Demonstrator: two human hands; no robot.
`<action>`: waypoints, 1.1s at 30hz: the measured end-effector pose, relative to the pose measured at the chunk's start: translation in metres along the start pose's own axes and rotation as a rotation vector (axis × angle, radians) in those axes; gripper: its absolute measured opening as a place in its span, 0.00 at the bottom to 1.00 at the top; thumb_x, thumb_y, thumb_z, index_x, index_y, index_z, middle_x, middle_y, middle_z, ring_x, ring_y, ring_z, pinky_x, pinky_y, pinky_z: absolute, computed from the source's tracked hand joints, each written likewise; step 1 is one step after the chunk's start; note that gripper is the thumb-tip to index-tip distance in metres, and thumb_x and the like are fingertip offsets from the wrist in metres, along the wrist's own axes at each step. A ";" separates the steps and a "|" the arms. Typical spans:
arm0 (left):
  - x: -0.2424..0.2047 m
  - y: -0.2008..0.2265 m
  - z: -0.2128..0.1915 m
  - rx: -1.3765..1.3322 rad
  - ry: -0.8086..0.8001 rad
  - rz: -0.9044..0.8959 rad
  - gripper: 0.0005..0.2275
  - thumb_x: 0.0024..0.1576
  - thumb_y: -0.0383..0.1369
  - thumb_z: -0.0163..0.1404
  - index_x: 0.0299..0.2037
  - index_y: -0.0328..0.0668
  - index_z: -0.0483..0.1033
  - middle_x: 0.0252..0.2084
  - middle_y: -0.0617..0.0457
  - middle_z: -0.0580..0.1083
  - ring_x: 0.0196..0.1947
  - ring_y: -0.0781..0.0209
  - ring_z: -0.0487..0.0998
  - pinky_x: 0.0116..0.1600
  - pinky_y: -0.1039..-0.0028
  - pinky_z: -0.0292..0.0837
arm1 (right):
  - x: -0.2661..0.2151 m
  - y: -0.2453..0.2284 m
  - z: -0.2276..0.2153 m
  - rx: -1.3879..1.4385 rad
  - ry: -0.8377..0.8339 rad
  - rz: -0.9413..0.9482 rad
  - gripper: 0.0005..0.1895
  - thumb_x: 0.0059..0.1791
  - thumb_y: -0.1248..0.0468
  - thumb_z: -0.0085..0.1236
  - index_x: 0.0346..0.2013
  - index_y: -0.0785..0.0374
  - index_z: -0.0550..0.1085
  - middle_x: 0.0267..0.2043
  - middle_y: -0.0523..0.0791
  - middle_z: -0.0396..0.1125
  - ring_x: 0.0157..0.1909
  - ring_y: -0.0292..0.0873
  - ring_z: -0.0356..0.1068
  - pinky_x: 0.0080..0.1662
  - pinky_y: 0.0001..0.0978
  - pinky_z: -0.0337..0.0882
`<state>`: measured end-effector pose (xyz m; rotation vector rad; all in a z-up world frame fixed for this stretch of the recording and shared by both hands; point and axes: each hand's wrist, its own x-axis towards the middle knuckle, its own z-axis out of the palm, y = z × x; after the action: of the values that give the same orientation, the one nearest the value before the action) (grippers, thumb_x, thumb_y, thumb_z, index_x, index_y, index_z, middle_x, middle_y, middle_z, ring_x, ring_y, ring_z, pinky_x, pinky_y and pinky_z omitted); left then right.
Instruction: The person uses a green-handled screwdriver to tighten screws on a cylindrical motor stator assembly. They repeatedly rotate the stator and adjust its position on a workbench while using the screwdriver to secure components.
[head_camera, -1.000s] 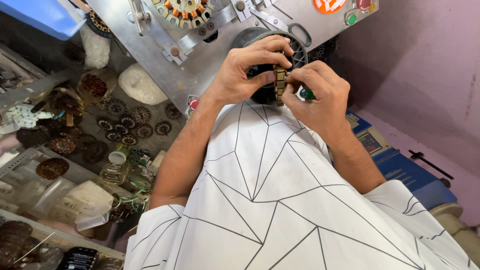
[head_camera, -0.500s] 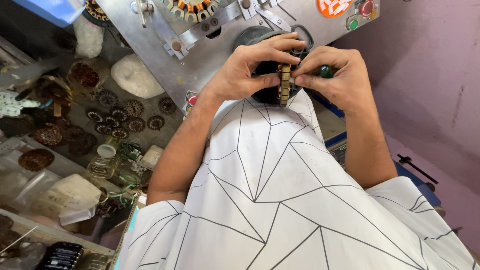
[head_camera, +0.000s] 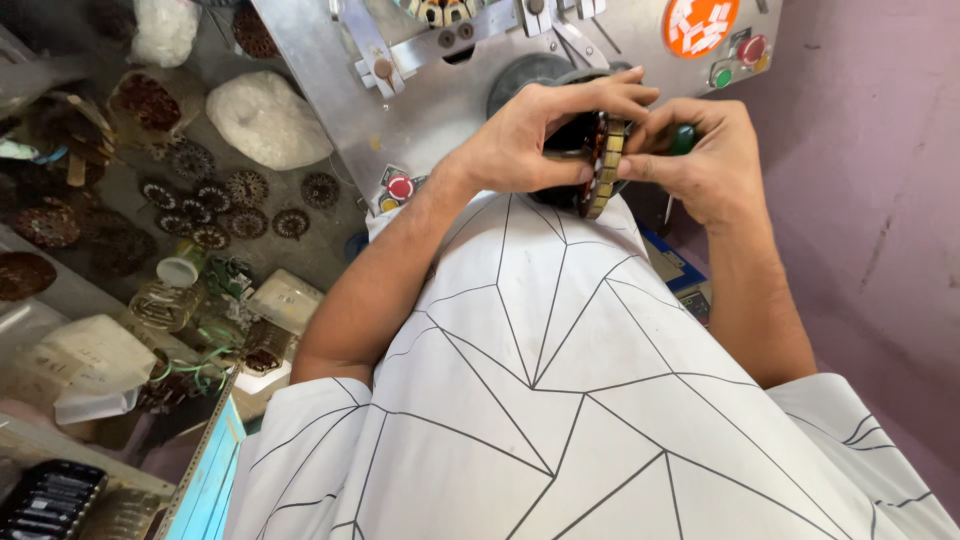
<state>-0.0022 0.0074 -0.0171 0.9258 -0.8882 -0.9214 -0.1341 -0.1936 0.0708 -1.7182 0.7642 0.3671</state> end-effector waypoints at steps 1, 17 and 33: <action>0.000 -0.001 0.000 0.000 0.002 0.021 0.23 0.51 0.19 0.58 0.59 0.37 0.75 0.70 0.43 0.70 0.79 0.44 0.57 0.83 0.56 0.53 | -0.002 0.001 0.000 0.027 -0.006 -0.005 0.11 0.41 0.76 0.72 0.34 0.68 0.78 0.31 0.43 0.73 0.30 0.30 0.67 0.33 0.20 0.65; 0.005 -0.005 0.038 -0.145 0.178 -0.120 0.19 0.48 0.23 0.54 0.51 0.34 0.72 0.56 0.49 0.74 0.58 0.60 0.73 0.69 0.69 0.67 | -0.014 0.023 0.036 0.200 0.171 -0.111 0.08 0.39 0.75 0.60 0.31 0.66 0.73 0.29 0.37 0.65 0.30 0.28 0.61 0.33 0.21 0.63; -0.002 0.031 0.042 0.334 0.020 -0.037 0.35 0.51 0.43 0.65 0.68 0.45 0.65 0.70 0.48 0.66 0.72 0.53 0.65 0.77 0.63 0.58 | -0.005 0.253 0.006 0.441 0.740 0.038 0.19 0.44 0.81 0.42 0.47 0.63 0.64 0.45 0.50 0.69 0.43 0.42 0.71 0.44 0.27 0.74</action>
<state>-0.0328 0.0084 0.0250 1.2383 -1.0294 -0.8068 -0.3031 -0.2179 -0.1155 -1.4002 1.2959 -0.4243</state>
